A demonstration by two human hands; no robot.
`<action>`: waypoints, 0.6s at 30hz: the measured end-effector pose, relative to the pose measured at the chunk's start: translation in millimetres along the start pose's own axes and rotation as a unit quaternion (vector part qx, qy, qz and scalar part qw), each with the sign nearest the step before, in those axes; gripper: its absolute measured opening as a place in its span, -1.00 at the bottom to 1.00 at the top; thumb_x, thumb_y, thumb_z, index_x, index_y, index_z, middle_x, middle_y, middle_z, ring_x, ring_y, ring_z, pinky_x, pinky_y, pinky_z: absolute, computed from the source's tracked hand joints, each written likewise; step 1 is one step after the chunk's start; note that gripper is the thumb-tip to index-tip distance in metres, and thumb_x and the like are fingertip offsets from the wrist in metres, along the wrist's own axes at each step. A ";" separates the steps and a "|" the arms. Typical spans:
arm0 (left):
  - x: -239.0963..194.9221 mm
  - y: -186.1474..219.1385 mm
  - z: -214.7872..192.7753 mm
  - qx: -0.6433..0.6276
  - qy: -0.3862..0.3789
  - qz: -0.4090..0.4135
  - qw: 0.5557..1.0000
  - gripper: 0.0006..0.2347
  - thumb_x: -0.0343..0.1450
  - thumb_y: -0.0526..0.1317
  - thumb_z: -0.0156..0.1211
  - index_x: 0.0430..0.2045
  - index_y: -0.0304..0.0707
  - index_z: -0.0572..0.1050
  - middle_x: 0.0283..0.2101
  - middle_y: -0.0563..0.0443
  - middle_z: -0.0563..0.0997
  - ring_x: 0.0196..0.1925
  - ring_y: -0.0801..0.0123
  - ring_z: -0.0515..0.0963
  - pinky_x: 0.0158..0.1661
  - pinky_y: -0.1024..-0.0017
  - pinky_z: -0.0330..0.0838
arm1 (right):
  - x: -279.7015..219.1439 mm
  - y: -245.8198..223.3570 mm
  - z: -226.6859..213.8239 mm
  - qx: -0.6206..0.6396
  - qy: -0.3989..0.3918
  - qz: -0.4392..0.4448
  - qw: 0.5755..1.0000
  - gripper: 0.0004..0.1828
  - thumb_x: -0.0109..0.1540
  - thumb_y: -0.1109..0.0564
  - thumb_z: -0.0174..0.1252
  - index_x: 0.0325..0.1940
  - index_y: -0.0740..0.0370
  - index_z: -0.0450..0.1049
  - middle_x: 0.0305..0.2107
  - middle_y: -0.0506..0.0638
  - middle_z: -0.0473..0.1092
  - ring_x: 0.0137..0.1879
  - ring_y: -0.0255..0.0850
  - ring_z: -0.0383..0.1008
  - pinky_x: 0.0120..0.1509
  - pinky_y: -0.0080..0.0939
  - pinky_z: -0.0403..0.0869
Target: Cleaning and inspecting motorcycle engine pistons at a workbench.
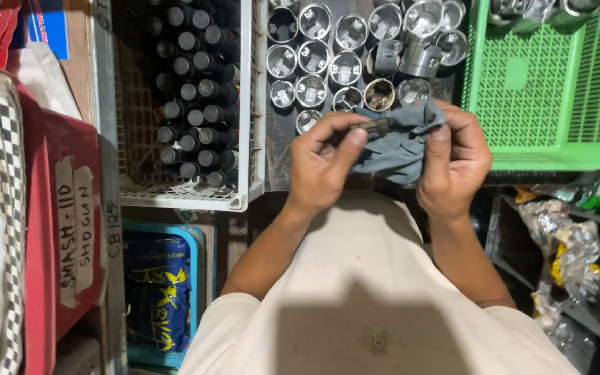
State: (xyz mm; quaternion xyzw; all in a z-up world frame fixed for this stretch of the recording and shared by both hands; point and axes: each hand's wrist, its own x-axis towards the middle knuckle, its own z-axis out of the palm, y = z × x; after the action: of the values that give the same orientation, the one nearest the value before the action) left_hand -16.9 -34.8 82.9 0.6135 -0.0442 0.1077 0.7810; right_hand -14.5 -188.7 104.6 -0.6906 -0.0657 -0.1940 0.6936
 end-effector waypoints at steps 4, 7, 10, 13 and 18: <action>8.1 15.3 5.5 0.029 0.017 0.022 0.999 -0.87 0.49 -0.28 0.25 -0.16 -0.34 0.61 -0.21 -0.11 0.64 -0.10 0.36 0.61 -0.03 0.36 0.50 | 16.8 4.0 -38.3 -0.100 -0.113 -0.012 0.988 -0.92 0.39 0.37 0.16 -0.10 0.52 0.52 -0.28 0.31 0.48 -0.14 -0.03 0.48 0.02 -0.02 0.44; 12.9 23.0 17.6 0.082 -0.015 0.062 0.995 -0.87 0.48 -0.27 0.27 -0.16 -0.29 0.62 -0.23 -0.09 0.64 -0.14 0.27 0.65 -0.07 0.36 0.54 | 39.2 -8.7 -50.6 -0.170 -0.218 -0.132 0.952 -0.91 0.35 0.30 0.26 -0.14 0.42 0.63 -0.37 0.27 0.46 -0.25 0.20 0.45 -0.09 0.07 0.43; 14.7 19.5 29.3 0.135 -0.036 0.089 0.986 -0.87 0.47 -0.27 0.29 -0.16 -0.25 0.64 -0.23 -0.05 0.65 -0.16 0.20 0.68 -0.08 0.33 0.56 | 46.3 -0.2 -65.4 -0.129 -0.217 -0.109 0.961 -0.95 0.30 0.32 0.32 -0.20 0.42 0.63 -0.36 0.20 0.49 -0.19 0.10 0.55 -0.08 -0.03 0.47; 11.6 11.5 40.6 0.137 -0.023 0.100 0.985 -0.88 0.46 -0.27 0.30 -0.19 -0.26 0.64 -0.23 -0.08 0.66 -0.17 0.14 0.68 -0.08 0.28 0.56 | 49.2 13.4 -79.9 -0.102 -0.197 -0.074 0.972 -0.83 0.26 0.32 0.42 -0.15 0.49 0.59 -0.38 0.23 0.46 -0.24 -0.01 0.49 -0.11 -0.05 0.45; 5.1 3.2 61.6 0.144 0.043 0.142 0.978 -0.89 0.44 -0.27 0.31 -0.22 -0.24 0.64 -0.24 -0.03 0.69 -0.18 0.13 0.71 -0.10 0.27 0.58 | 53.4 12.2 -74.5 -0.089 -0.198 -0.098 0.971 -0.86 0.38 0.29 0.24 -0.16 0.50 0.61 -0.31 0.31 0.53 -0.16 0.17 0.57 -0.05 0.06 0.48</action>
State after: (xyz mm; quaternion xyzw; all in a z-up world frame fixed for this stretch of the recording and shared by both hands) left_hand -8.7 -93.1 102.0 0.7016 -0.0815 0.2486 0.6628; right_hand 25.7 -271.8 109.6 -0.7647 -0.2514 -0.1255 0.5799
